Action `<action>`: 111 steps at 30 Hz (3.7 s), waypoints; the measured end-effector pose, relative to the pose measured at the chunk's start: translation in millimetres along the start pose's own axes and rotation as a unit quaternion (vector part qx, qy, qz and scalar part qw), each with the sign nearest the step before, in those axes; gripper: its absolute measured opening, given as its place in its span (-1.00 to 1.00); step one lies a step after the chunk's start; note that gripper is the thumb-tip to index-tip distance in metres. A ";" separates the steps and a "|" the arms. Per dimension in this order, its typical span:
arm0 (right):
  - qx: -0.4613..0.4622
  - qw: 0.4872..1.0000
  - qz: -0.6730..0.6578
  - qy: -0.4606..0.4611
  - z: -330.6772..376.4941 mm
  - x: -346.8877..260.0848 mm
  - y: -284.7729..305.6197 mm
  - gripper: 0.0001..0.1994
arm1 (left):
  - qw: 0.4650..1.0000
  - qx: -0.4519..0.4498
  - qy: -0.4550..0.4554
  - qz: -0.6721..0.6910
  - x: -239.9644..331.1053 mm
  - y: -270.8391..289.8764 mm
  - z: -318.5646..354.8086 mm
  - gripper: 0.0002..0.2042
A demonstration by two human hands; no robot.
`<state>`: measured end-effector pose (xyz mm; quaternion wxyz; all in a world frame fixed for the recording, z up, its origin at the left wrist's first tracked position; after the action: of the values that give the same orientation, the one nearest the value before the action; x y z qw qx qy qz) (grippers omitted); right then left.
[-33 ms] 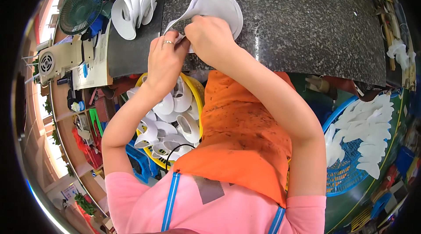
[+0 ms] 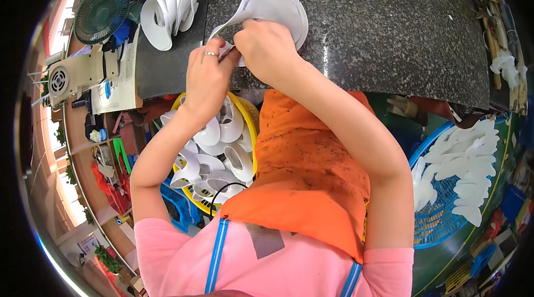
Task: The person folds and presses the edges of white shoe upper components by hand on a workbench, handling the items one at a time and placing the finished components into a yellow basket.
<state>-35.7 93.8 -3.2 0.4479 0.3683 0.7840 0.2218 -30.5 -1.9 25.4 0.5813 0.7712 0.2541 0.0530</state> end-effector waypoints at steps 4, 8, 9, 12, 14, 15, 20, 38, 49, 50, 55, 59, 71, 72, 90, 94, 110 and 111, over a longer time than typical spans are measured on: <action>0.006 1.000 0.005 0.000 0.5 -2.6 0.9 -0.93 | 0.999 -0.004 0.023 0.023 -4.4 -4.1 4.2 -0.79; -0.007 1.000 0.004 -0.017 1.4 -1.8 1.2 -0.91 | 0.999 -0.004 0.032 0.031 -4.9 -3.9 4.2 -0.80; -0.010 1.000 0.002 -0.016 1.0 -2.4 0.5 -0.91 | 0.999 0.000 0.029 0.029 -4.6 -3.7 5.5 -0.80; -0.030 0.998 0.009 -0.049 0.1 2.6 -4.1 -0.90 | 0.999 0.009 0.035 0.022 -3.1 -4.4 8.2 -0.80; -0.013 0.998 -0.005 -0.053 1.1 4.7 -1.3 -0.88 | 0.999 0.009 0.037 0.032 -2.5 -6.1 8.1 -0.80; -0.015 0.998 -0.003 -0.054 2.7 4.5 -0.7 -0.88 | 0.998 0.008 0.038 0.039 -2.4 -7.0 8.6 -0.79; -0.019 0.998 -0.003 -0.053 -0.5 -4.6 -1.3 -0.95 | 0.996 0.028 0.054 0.067 -9.8 -9.1 15.6 -0.77; -0.065 0.995 0.009 -0.075 -0.7 -4.8 -0.7 -0.86 | 0.989 0.036 0.099 0.099 -16.0 -13.6 16.9 -0.73; 0.030 0.999 0.030 0.031 27.6 -35.7 7.9 -0.81 | 0.999 0.004 0.023 0.045 -8.1 -11.1 24.4 -0.87; 0.035 0.998 0.036 0.034 30.6 -34.0 6.3 -0.79 | 0.999 -0.005 0.009 0.047 -8.0 -13.4 29.1 -0.85; 0.039 0.993 0.089 0.074 34.3 -39.8 9.0 -0.76 | 0.996 -0.071 -0.043 0.038 -5.9 -10.6 41.4 -0.76; 0.035 0.991 0.094 0.091 33.4 -39.0 12.1 -0.75 | 0.994 -0.084 -0.044 0.053 -6.5 -9.2 38.8 -0.75; -0.055 0.991 0.083 0.091 26.7 -34.2 10.8 -0.77 | 0.967 -0.138 -0.125 0.175 -18.0 1.0 21.1 -0.69; -0.033 0.993 0.076 0.081 26.0 -31.4 13.6 -0.76 | 0.970 -0.148 -0.104 0.163 -19.2 -0.3 21.1 -0.66; -0.060 0.984 0.114 0.124 37.9 -40.9 12.1 -0.74 | 0.992 -0.110 -0.028 0.057 -3.1 -9.6 19.4 -0.56; -0.099 0.986 0.087 0.100 37.3 -38.2 17.3 -0.73 | 0.991 -0.087 -0.081 0.055 -0.4 -4.8 12.7 -0.61; -0.085 0.973 0.156 0.147 54.2 -40.5 27.5 -0.78 | 0.985 -0.090 -0.009 0.146 9.5 -10.9 7.3 -0.65; -0.085 0.973 0.156 0.146 53.3 -38.2 27.8 -0.78 | 0.984 -0.087 -0.008 0.157 11.7 -13.0 8.5 -0.66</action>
<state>33.4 82.6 9.5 0.3177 0.4104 0.7518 0.4067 -21.5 -1.4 8.2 0.6328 0.7482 0.1195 0.1594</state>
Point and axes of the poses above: each hand's wrist, its own z-axis away from the middle knuckle, its own y-axis out of the back of the hand, x = y × z, the point moved 8 cm from there along -z, towards the middle knuckle, and after that the axes turned 1 degree about y, right-handed, at the moved point
